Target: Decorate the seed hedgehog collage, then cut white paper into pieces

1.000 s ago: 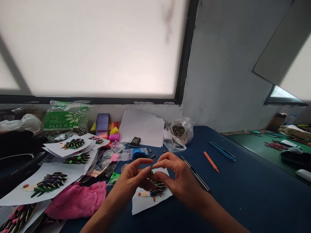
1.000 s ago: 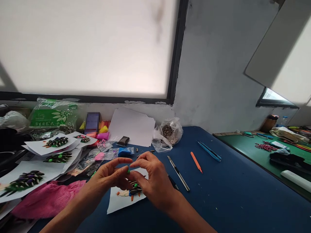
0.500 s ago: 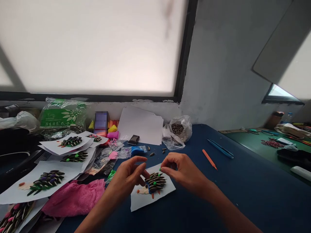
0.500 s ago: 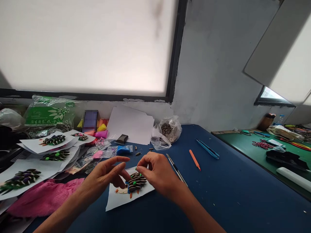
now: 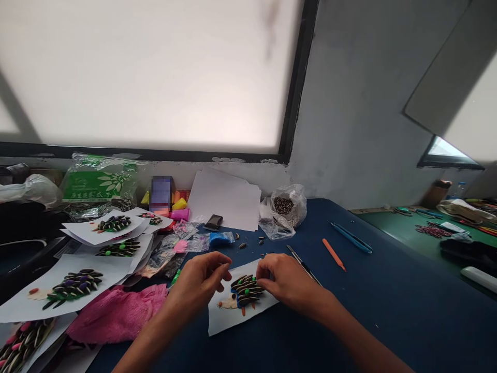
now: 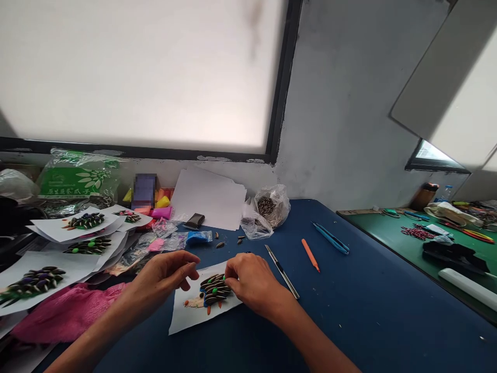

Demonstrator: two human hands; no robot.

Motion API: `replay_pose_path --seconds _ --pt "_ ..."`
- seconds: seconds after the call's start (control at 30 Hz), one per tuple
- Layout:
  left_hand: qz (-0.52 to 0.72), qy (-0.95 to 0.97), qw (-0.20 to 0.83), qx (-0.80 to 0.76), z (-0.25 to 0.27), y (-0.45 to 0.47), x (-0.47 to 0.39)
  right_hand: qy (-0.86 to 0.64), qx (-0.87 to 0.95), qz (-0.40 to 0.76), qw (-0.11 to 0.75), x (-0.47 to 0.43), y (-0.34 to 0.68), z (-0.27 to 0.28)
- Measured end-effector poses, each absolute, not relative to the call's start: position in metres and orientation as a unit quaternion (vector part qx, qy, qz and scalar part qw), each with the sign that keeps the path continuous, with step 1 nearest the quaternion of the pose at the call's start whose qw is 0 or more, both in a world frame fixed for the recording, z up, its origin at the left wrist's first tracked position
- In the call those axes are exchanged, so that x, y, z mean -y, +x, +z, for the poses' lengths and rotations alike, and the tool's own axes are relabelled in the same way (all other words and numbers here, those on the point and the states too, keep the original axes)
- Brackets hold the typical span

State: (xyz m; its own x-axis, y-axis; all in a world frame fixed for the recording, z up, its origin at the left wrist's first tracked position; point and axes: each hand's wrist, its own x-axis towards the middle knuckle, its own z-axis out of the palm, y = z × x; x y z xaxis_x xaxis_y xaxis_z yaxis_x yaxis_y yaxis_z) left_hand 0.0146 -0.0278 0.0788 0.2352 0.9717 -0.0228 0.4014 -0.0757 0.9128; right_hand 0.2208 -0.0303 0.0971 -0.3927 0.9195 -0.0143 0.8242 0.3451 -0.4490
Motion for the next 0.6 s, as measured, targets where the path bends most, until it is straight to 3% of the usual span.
replay_pose_path --seconds 0.6 --pt "0.309 0.660 0.450 -0.516 0.0781 0.0153 0.0289 -0.544 0.817 0.161 0.102 0.0290 0.2177 0.0922"
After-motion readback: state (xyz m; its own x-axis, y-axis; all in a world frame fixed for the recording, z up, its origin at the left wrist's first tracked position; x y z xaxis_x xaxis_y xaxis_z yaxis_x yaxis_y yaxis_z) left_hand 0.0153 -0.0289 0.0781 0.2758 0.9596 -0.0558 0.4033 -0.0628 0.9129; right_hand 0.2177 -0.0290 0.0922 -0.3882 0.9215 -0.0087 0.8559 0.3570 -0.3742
